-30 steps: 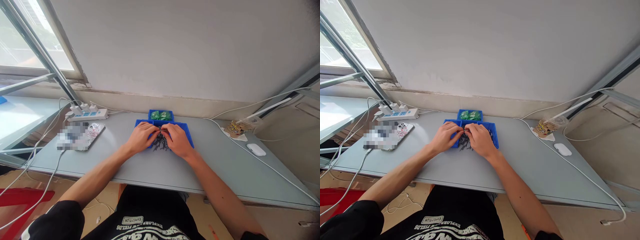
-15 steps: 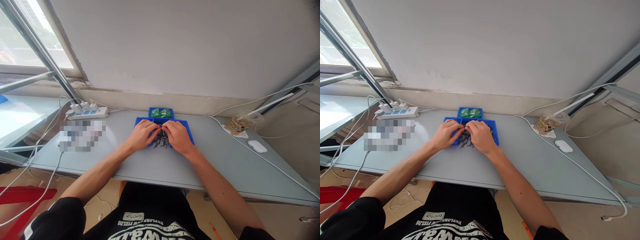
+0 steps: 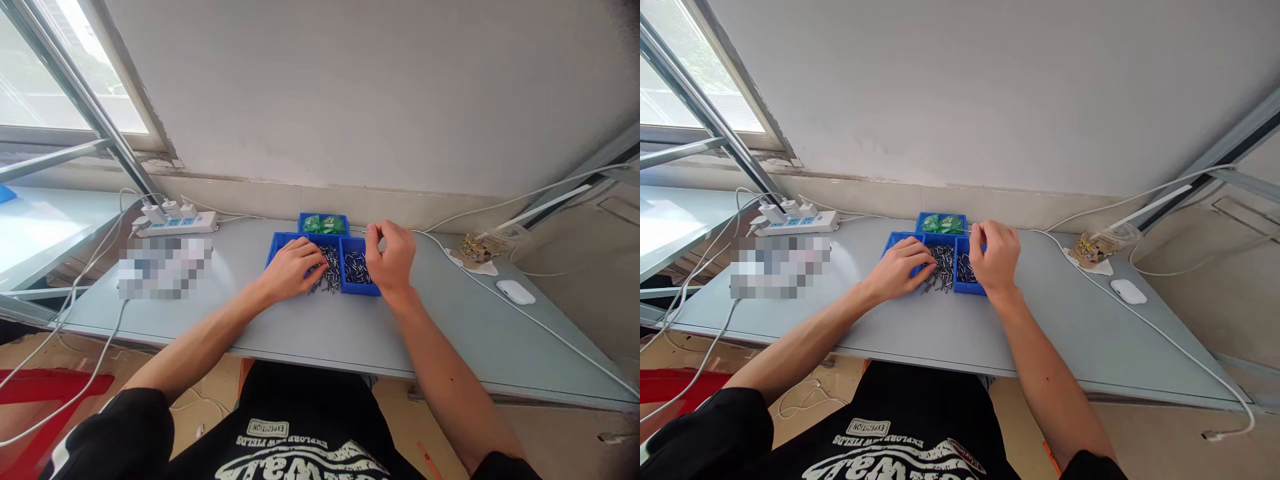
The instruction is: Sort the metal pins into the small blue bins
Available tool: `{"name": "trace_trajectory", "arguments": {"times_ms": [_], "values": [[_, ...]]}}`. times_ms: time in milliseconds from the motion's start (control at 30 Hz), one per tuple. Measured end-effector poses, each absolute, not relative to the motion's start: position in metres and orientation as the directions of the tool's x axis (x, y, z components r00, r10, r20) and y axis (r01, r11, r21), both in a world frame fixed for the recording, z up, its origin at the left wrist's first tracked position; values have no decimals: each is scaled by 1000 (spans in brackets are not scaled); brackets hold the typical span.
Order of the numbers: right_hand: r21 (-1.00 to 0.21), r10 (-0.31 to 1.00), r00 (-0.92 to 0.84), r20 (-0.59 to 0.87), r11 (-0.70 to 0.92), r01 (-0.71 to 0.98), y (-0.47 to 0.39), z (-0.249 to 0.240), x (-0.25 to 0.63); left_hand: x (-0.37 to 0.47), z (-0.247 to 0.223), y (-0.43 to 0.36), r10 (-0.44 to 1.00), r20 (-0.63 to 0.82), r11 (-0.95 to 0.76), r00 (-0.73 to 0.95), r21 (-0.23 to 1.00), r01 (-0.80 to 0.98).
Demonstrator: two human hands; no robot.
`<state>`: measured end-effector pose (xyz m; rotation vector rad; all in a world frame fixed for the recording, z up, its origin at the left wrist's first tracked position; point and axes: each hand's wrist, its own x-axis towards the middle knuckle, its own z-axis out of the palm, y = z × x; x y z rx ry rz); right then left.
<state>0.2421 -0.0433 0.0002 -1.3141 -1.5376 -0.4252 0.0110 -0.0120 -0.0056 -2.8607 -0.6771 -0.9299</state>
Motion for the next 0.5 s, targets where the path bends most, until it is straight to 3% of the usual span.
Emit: {"name": "trace_trajectory", "arguments": {"times_ms": [100, 267, 500], "values": [[-278, 487, 109, 867, 289, 916, -40, 0, 247, 15, -10, -15, 369, 503, -902, 782, -11, 433], [-268, 528, 55, 847, 337, 903, -43, 1, 239, 18, -17, -20, 351, 419, -883, 838, -150, 445], [-289, 593, -1, 806, 394, 873, -50, 2, 225, 23, -21, -27, 315, 361, -883, 878, -229, 410]]}}
